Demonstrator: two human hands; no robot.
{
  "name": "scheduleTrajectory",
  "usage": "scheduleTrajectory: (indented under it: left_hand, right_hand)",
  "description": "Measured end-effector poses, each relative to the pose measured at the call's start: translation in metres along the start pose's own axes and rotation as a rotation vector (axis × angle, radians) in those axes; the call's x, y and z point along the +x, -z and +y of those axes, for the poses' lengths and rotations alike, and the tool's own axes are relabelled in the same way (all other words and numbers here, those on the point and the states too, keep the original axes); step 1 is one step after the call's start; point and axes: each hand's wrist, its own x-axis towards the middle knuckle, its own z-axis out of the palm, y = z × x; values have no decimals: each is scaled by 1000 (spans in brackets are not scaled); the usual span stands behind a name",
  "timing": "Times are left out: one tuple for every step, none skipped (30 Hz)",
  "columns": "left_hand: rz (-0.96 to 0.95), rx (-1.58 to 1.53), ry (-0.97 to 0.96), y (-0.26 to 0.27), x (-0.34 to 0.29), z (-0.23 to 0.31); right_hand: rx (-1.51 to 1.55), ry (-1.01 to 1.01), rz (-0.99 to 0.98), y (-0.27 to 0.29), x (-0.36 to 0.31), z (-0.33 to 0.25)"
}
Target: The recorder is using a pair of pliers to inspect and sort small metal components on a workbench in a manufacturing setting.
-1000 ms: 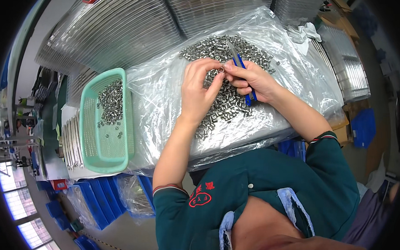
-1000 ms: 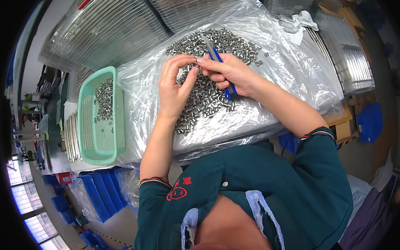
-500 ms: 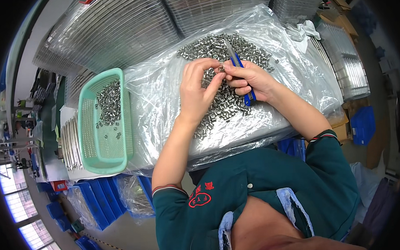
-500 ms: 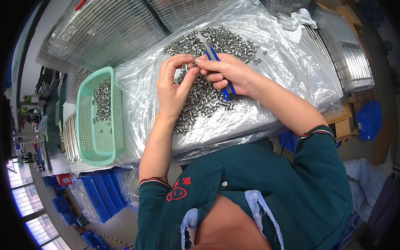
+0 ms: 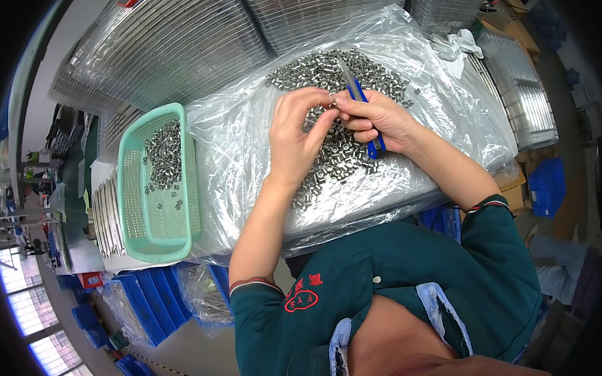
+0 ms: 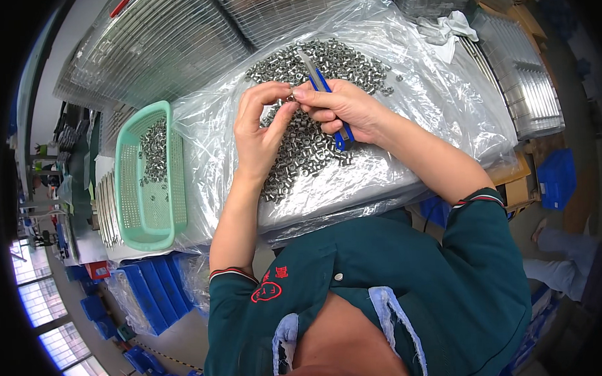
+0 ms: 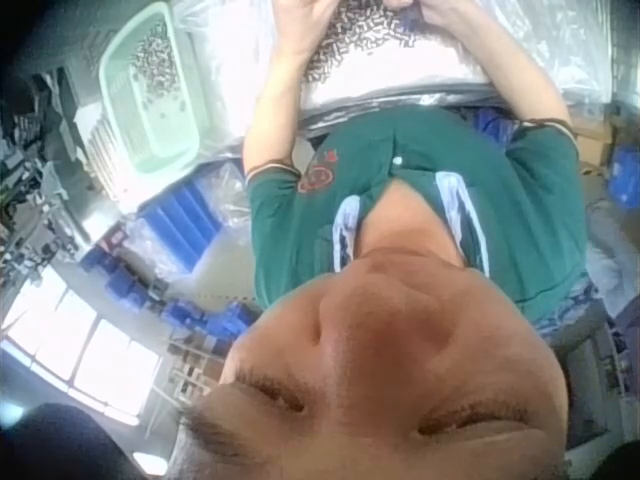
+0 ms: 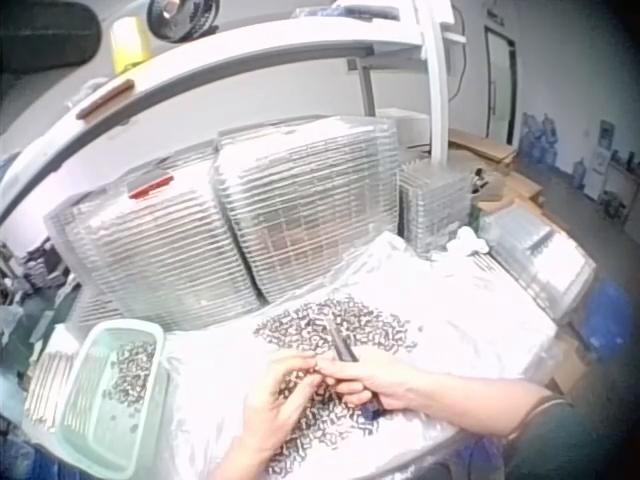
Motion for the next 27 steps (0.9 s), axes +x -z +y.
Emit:
scheduleTrajectory:
  left_hand:
    - [0,1,1,0,0,0]
    - [0,19,2,0,0,1]
    - [1,37,4,0,1,1]
    - [2,35,2,0,0,1]
    - [0,24,14,0,0,2]
    - [-2,12,26,-1,-1,2]
    - [-2,13,26,-1,-1,2]
    - [1,-14,49,-2,-1,0]
    - [4,-41,72,-2,-1,0]
    - [4,-42,72,-2,-1,0]
    - [-1,-46,65,-2,-1,0]
    - [-5,-50,59,-2,0,0]
    - [-5,-50,59,-1,-1,0]
    - [-3,-30,43,-1,-1,0]
    - [-2,-11,27,-1,-1,0]
    - [-1,-10,27,-1,0,0]
    - [6,18,4,-1,0,0]
    - [13,47,-20,0,0,0]
    - [13,47,-20,0,0,0]
    - [17,48,-18,0,0,1]
    - [21,48,-16,0,0,1]
    - [21,48,-16,-1,0,2]
    - [22,43,-2,-1,0,2]
    - [23,38,13,-1,0,3]
    - [23,39,13,-1,0,3]
    - [18,33,8,0,1,4]
    - [13,28,2,0,1,4]
  right_hand:
    - [-3,-10,-10,1,0,0]
    - [-5,-19,-20,1,0,0]
    - [-4,-19,-21,1,1,0]
    - [-1,-9,-20,-1,1,1]
    - [3,2,-19,-2,1,1]
    - [1,3,-18,-2,0,1]
    - [25,-11,-15,-2,0,0]
    - [48,-25,-11,-2,1,-1]
    - [48,-25,-13,-2,1,-1]
    - [54,-31,-21,0,2,0]
    - [60,-37,-30,1,2,0]
    - [60,-36,-29,2,2,0]
    - [66,-40,-41,3,2,1]
    - [72,-43,-53,3,2,1]
    - [71,-43,-53,2,2,1]
    - [60,-34,-44,2,1,1]
    - [48,-26,-35,1,1,1]
    - [48,-26,-36,1,2,1]
    - [44,-26,-31,1,1,1]
    - [41,-27,-27,1,1,1]
    - [40,-27,-27,0,2,1]
    - [45,-32,-30,0,1,0]
    - [49,-37,-33,0,1,0]
    - [49,-36,-33,0,1,0]
    - [45,-34,-37,1,1,0]
    - [40,-32,-41,1,1,0]
    - [40,-32,-42,1,1,0]
